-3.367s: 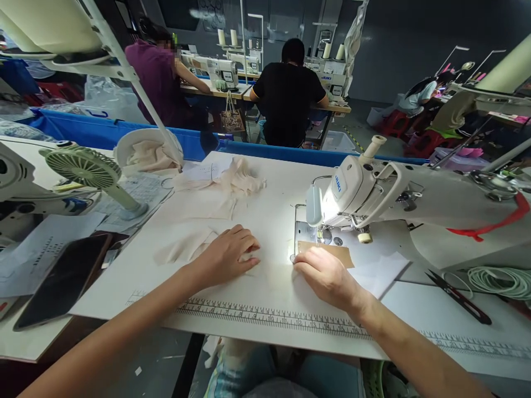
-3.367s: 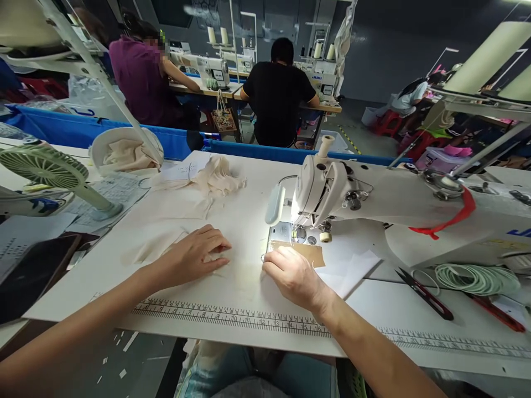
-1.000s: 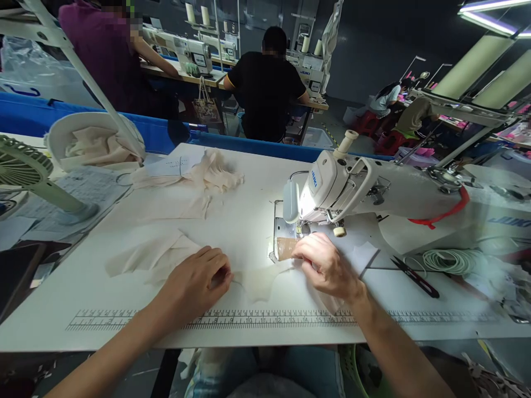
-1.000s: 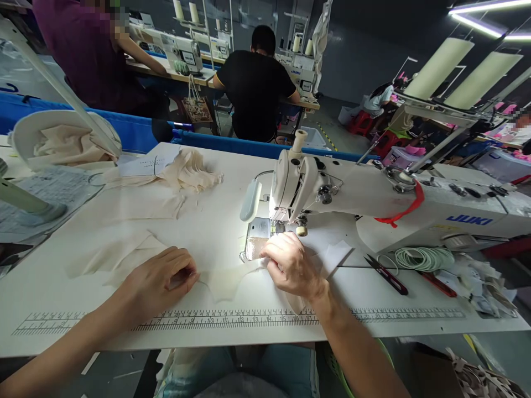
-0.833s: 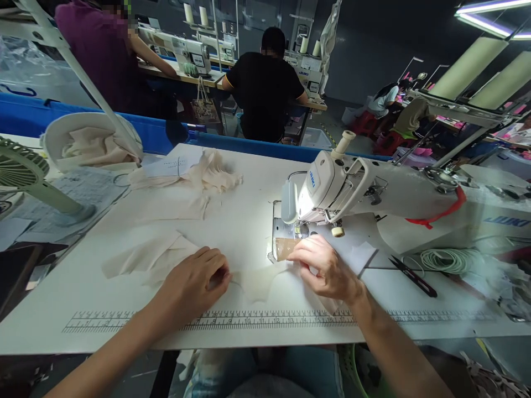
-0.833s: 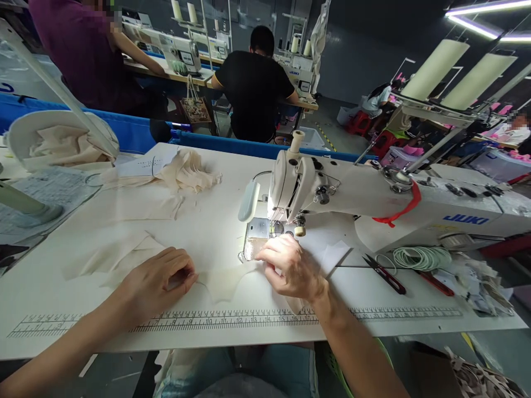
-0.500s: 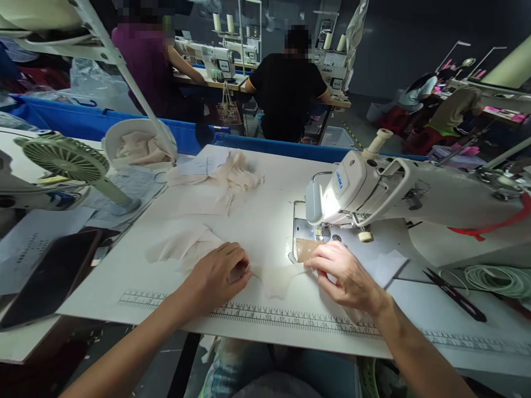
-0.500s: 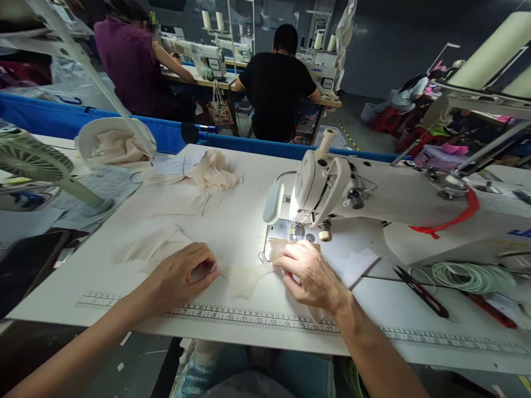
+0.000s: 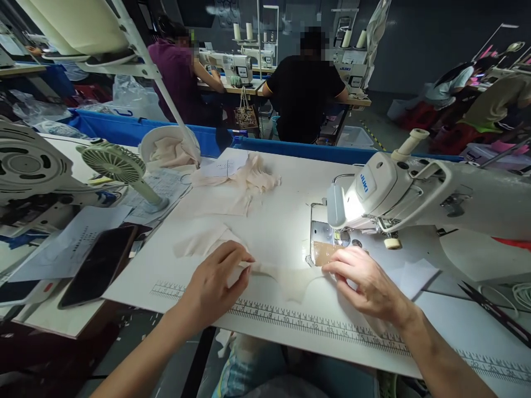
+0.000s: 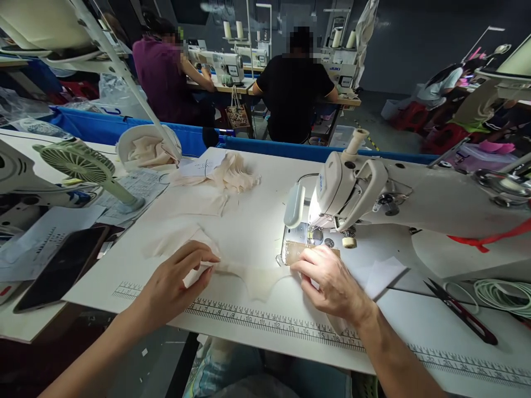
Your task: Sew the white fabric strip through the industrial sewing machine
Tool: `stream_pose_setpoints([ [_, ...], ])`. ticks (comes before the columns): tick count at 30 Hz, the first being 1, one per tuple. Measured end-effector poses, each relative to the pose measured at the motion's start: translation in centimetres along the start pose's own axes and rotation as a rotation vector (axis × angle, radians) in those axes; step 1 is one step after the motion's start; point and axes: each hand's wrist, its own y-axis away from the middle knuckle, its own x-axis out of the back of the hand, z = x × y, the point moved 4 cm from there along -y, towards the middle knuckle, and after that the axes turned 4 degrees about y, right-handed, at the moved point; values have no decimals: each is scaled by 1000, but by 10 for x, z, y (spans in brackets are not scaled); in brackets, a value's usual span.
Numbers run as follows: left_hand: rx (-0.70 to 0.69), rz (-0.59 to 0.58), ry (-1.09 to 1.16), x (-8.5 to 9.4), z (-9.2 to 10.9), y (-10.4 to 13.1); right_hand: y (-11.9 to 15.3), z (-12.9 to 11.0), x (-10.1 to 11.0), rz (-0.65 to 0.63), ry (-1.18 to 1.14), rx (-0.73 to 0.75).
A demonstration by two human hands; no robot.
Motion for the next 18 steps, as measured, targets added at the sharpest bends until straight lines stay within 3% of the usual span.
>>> stream_pose_setpoints([
  [4, -124, -1, -73, -9, 13, 2, 1, 0, -1, -4, -5, -1],
  [12, -159, 17, -140, -16, 6, 6, -2, -3, 2, 81, 1, 5],
  [16, -237, -51, -170, -21, 11, 1, -6, -40, 31, 185, -132, 37],
  [18, -274, -100, -159, -26, 17, -1, -6, -72, 53, 138, -169, 60],
])
